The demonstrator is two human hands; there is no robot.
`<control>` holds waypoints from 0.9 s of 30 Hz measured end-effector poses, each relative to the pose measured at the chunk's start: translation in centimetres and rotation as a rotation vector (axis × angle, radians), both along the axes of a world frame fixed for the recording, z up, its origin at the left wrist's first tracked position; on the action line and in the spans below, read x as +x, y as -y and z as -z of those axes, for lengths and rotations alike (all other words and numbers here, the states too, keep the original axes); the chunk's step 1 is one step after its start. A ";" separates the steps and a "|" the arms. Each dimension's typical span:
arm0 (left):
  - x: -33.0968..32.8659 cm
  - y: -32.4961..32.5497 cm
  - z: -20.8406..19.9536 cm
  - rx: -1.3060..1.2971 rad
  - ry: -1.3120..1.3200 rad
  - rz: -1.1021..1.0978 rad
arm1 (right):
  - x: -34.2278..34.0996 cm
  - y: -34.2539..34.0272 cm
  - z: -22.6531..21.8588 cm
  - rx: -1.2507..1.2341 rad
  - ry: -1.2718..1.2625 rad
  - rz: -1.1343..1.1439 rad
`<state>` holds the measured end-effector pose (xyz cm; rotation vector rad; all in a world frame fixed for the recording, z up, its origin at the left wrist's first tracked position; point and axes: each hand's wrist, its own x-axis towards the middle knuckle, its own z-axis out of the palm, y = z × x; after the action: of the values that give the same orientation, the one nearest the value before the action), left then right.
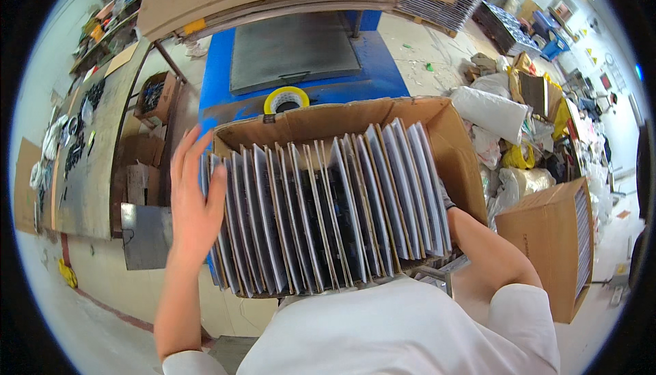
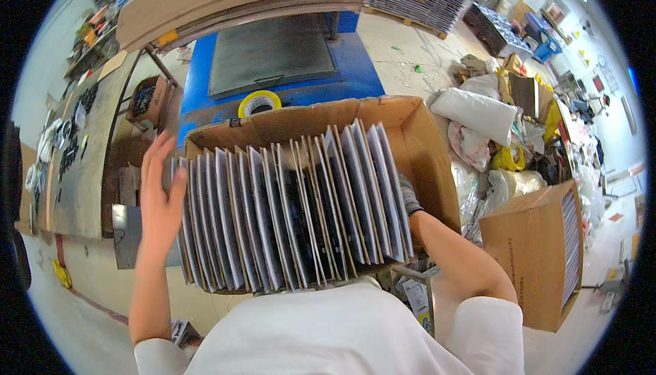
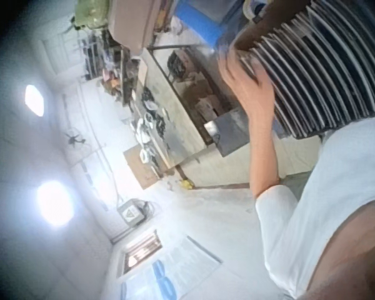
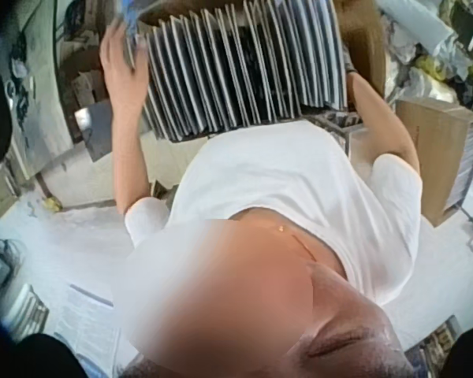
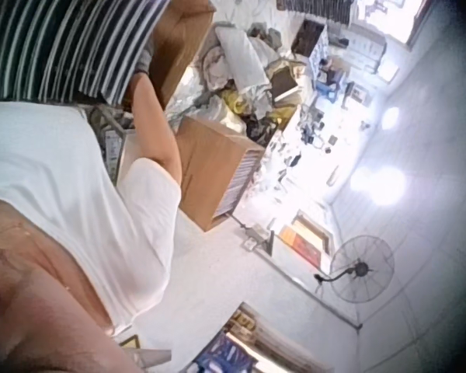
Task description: The person assembles a cardboard box and packs multiple flat packaged items into it. They arrange the items vertically, add cardboard dividers, and continue filling the box with more packages.
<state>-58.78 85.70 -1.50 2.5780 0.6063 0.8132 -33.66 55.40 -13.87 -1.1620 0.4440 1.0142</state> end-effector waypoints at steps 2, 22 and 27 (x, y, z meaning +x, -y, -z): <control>4.1 0.9 -3.2 -0.049 0.025 0.271 | 0.0 0.3 -0.4 0.029 -0.016 0.069; 26.6 9.1 2.9 -0.296 -0.862 0.743 | -2.1 4.8 -0.8 -0.512 1.183 -0.748; 25.1 9.4 2.5 -0.338 -0.871 0.738 | -2.3 4.9 -1.5 -0.561 1.223 -0.787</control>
<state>-33.63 76.32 -4.01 2.4324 -0.0483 -0.6196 -35.93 50.54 -12.42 -2.2896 -0.8227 0.6133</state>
